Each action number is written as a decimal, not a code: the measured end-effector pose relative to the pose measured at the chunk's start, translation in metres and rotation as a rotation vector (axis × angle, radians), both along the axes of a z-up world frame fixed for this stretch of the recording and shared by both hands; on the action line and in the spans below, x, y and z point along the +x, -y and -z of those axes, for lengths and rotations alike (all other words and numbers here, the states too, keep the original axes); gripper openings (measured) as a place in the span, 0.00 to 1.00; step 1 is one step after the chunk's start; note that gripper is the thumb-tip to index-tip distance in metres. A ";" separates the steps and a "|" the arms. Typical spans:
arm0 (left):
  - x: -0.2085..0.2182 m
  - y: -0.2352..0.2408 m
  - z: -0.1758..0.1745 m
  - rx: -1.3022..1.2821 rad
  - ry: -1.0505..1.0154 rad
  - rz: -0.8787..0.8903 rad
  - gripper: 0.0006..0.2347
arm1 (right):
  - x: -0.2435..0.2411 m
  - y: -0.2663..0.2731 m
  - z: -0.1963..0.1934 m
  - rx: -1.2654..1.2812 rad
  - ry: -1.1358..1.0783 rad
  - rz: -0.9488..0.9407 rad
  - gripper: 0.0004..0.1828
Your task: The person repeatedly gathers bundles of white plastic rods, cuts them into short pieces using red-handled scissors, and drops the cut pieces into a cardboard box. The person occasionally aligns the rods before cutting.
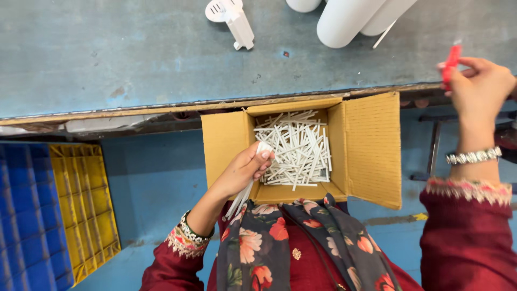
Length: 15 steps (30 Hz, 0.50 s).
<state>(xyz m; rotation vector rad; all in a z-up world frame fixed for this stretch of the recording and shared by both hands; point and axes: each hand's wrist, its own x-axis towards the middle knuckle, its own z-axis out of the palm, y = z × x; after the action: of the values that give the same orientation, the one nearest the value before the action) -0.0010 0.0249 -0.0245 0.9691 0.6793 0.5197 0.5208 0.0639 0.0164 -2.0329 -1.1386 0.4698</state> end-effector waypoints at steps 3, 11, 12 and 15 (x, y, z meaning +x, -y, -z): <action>-0.003 0.004 -0.006 0.016 0.008 -0.021 0.11 | 0.031 -0.030 0.019 -0.060 1.041 -0.111 0.13; -0.004 0.005 -0.004 -0.054 0.121 -0.098 0.11 | -0.007 -0.088 0.035 0.204 1.237 -0.571 0.07; -0.002 0.004 -0.005 -0.037 0.114 -0.108 0.11 | -0.021 -0.091 0.038 0.233 1.285 -0.640 0.08; 0.004 0.002 -0.008 0.024 0.097 -0.149 0.11 | -0.048 -0.099 0.033 0.313 1.319 -0.733 0.08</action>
<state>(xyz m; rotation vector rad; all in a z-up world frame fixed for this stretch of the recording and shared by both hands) 0.0031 0.0229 -0.0169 0.9138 0.6622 0.7030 0.4726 0.1625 -0.0165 -1.4543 -2.5218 -0.8524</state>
